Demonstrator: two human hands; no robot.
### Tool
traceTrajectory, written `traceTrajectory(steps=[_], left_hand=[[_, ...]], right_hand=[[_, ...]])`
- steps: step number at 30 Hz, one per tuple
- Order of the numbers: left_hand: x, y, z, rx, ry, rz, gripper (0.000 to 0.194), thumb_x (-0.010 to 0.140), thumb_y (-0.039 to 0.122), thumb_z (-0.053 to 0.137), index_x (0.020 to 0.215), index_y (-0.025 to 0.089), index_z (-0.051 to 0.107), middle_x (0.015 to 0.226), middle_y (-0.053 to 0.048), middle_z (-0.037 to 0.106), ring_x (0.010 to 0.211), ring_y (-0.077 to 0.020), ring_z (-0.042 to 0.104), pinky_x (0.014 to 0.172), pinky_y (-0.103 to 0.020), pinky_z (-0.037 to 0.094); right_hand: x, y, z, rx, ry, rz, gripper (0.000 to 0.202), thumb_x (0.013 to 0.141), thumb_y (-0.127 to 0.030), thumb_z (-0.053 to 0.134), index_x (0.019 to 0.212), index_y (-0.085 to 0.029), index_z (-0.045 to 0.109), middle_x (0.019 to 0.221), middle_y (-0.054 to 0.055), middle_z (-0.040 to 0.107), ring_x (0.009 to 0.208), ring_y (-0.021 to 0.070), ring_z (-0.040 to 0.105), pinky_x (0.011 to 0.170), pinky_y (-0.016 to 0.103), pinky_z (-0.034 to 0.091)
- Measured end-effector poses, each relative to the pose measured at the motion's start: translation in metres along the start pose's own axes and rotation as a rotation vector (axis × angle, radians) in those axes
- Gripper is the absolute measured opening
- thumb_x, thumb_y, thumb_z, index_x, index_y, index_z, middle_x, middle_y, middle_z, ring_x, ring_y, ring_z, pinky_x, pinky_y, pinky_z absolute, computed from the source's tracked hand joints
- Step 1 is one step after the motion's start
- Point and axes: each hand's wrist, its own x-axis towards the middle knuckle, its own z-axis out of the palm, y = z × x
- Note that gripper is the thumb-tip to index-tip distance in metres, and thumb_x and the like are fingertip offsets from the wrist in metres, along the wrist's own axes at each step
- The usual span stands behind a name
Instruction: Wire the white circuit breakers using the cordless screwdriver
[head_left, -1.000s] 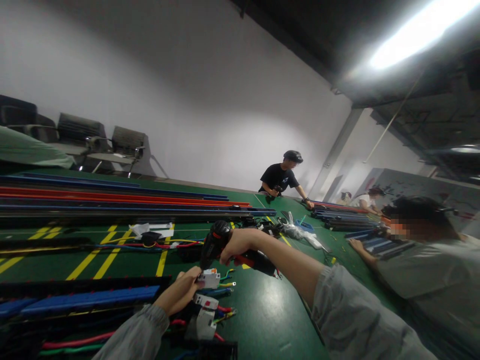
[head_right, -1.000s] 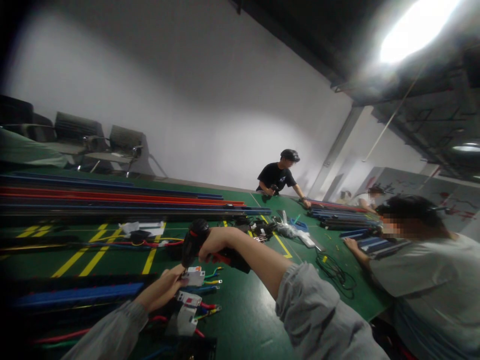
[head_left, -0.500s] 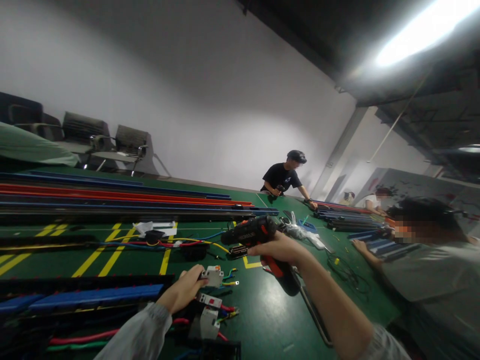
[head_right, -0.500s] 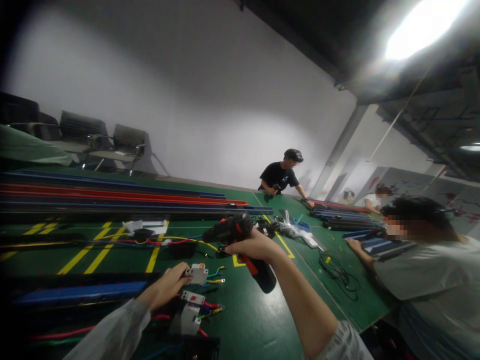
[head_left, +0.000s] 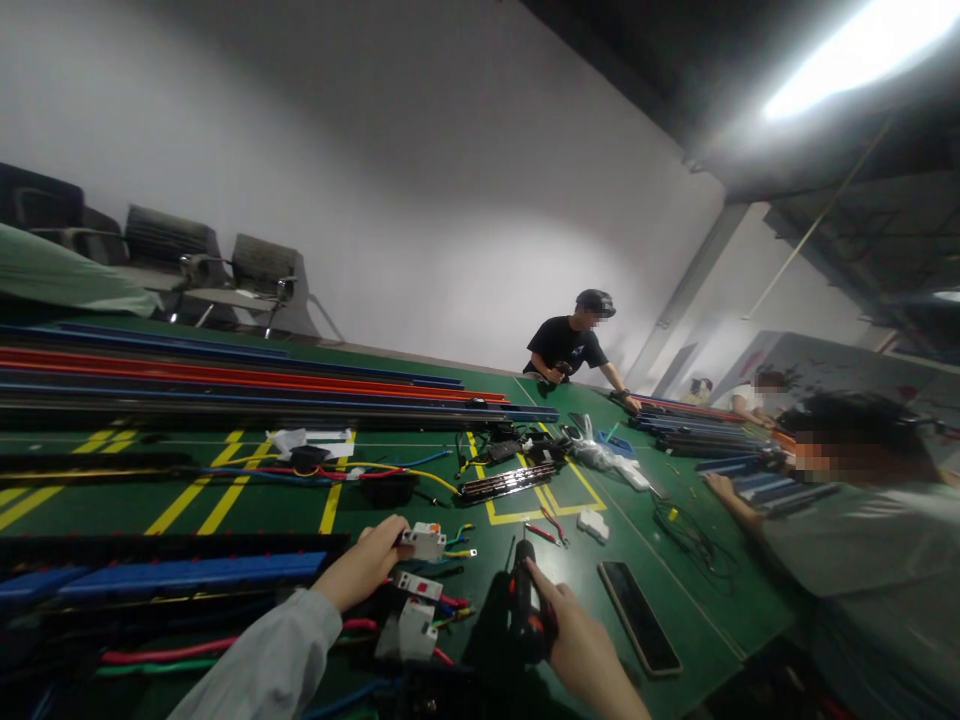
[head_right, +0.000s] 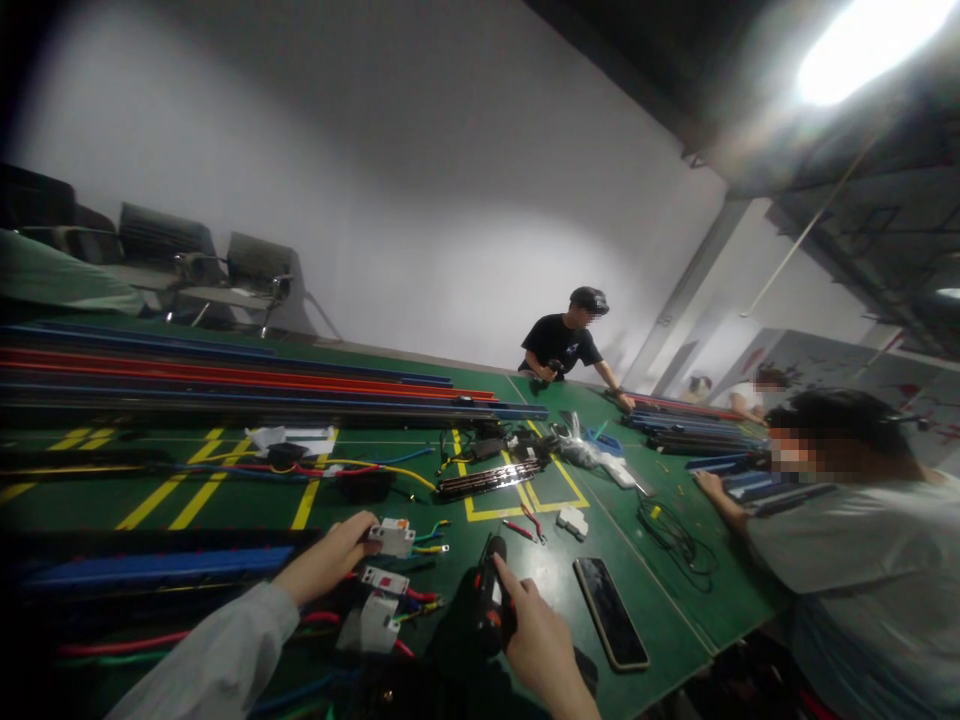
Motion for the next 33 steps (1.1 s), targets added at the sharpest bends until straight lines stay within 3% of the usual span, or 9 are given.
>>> traceTrajectory(steps=[5, 10, 14, 19, 22, 25, 26, 29, 33], left_hand=[[0.001, -0.003, 0.0, -0.029, -0.002, 0.006, 0.014, 0.092, 0.032, 0.044, 0.098, 0.024, 0.054, 0.102, -0.002, 0.061, 0.091, -0.0213, 0.055, 0.084, -0.031, 0.035], [0.003, -0.001, -0.002, -0.07, 0.004, 0.012, 0.014, 0.091, 0.032, 0.045, 0.098, 0.024, 0.055, 0.103, -0.004, 0.063, 0.094, -0.0224, 0.058, 0.085, -0.031, 0.037], [0.004, 0.0, -0.003, -0.134, 0.001, 0.038, 0.021, 0.089, 0.033, 0.047, 0.108, 0.025, 0.054, 0.112, -0.004, 0.064, 0.1, -0.0234, 0.059, 0.088, -0.031, 0.038], [0.006, -0.004, -0.001, -0.161, -0.02, -0.008, 0.014, 0.088, 0.034, 0.049, 0.098, 0.024, 0.051, 0.104, -0.003, 0.066, 0.095, -0.0225, 0.061, 0.085, -0.03, 0.04], [0.006, -0.006, 0.0, -0.155, -0.007, -0.028, 0.013, 0.088, 0.035, 0.049, 0.096, 0.024, 0.049, 0.103, -0.004, 0.065, 0.094, -0.0219, 0.061, 0.083, -0.029, 0.04], [0.006, -0.005, 0.0, -0.144, -0.011, -0.037, 0.013, 0.089, 0.035, 0.047, 0.096, 0.024, 0.049, 0.103, -0.004, 0.065, 0.093, -0.0217, 0.06, 0.082, -0.029, 0.041], [0.005, -0.004, 0.0, -0.14, -0.014, -0.044, 0.014, 0.089, 0.035, 0.047, 0.096, 0.024, 0.049, 0.103, -0.004, 0.065, 0.093, -0.0218, 0.06, 0.082, -0.029, 0.041], [0.003, -0.001, -0.002, -0.115, -0.016, -0.065, 0.016, 0.089, 0.037, 0.046, 0.098, 0.024, 0.049, 0.102, -0.004, 0.065, 0.092, -0.0222, 0.06, 0.082, -0.029, 0.041], [0.0, 0.003, -0.005, -0.077, -0.013, -0.071, 0.016, 0.089, 0.038, 0.045, 0.099, 0.026, 0.05, 0.1, -0.003, 0.065, 0.094, -0.0233, 0.058, 0.083, -0.031, 0.04]], right_hand=[[-0.005, 0.019, 0.022, -0.012, -0.096, -0.059, 0.093, 0.072, -0.001, 0.049, 0.149, -0.047, 0.024, 0.112, 0.003, 0.064, 0.084, 0.0186, 0.068, 0.063, 0.024, 0.039], [-0.004, 0.029, 0.031, -0.015, -0.102, -0.101, 0.106, 0.061, 0.008, 0.045, 0.148, -0.049, 0.025, 0.116, 0.003, 0.061, 0.095, 0.0191, 0.066, 0.073, 0.023, 0.043], [-0.006, 0.03, 0.031, 0.045, -0.132, -0.104, 0.104, 0.06, 0.006, 0.047, 0.148, -0.047, 0.029, 0.118, 0.002, 0.061, 0.099, 0.0189, 0.065, 0.08, 0.023, 0.045], [-0.006, 0.039, 0.019, 0.146, -0.218, -0.13, 0.099, 0.061, -0.003, 0.054, 0.15, -0.04, 0.03, 0.13, 0.004, 0.057, 0.115, 0.0211, 0.059, 0.094, 0.027, 0.044], [0.016, 0.052, 0.007, 0.259, -0.278, -0.203, 0.092, 0.065, -0.009, 0.054, 0.15, -0.034, 0.031, 0.144, 0.004, 0.049, 0.127, 0.0215, 0.05, 0.105, 0.032, 0.038], [0.061, 0.058, 0.007, 0.213, -0.101, -0.113, 0.069, 0.08, -0.015, 0.046, 0.148, -0.026, 0.039, 0.143, 0.006, 0.051, 0.129, 0.0207, 0.048, 0.109, 0.036, 0.035], [0.077, 0.058, 0.011, 0.127, -0.022, -0.049, 0.062, 0.084, -0.016, 0.043, 0.145, -0.024, 0.043, 0.142, 0.008, 0.052, 0.13, 0.0201, 0.047, 0.11, 0.035, 0.034], [0.116, 0.053, 0.029, 0.044, 0.031, 0.027, 0.052, 0.086, -0.014, 0.045, 0.137, -0.019, 0.052, 0.143, 0.012, 0.05, 0.135, 0.0232, 0.041, 0.111, 0.036, 0.03], [0.134, 0.049, 0.046, -0.001, 0.047, 0.088, 0.038, 0.089, -0.017, 0.045, 0.124, -0.018, 0.06, 0.134, 0.017, 0.055, 0.126, 0.0297, 0.049, 0.099, 0.043, 0.038]])
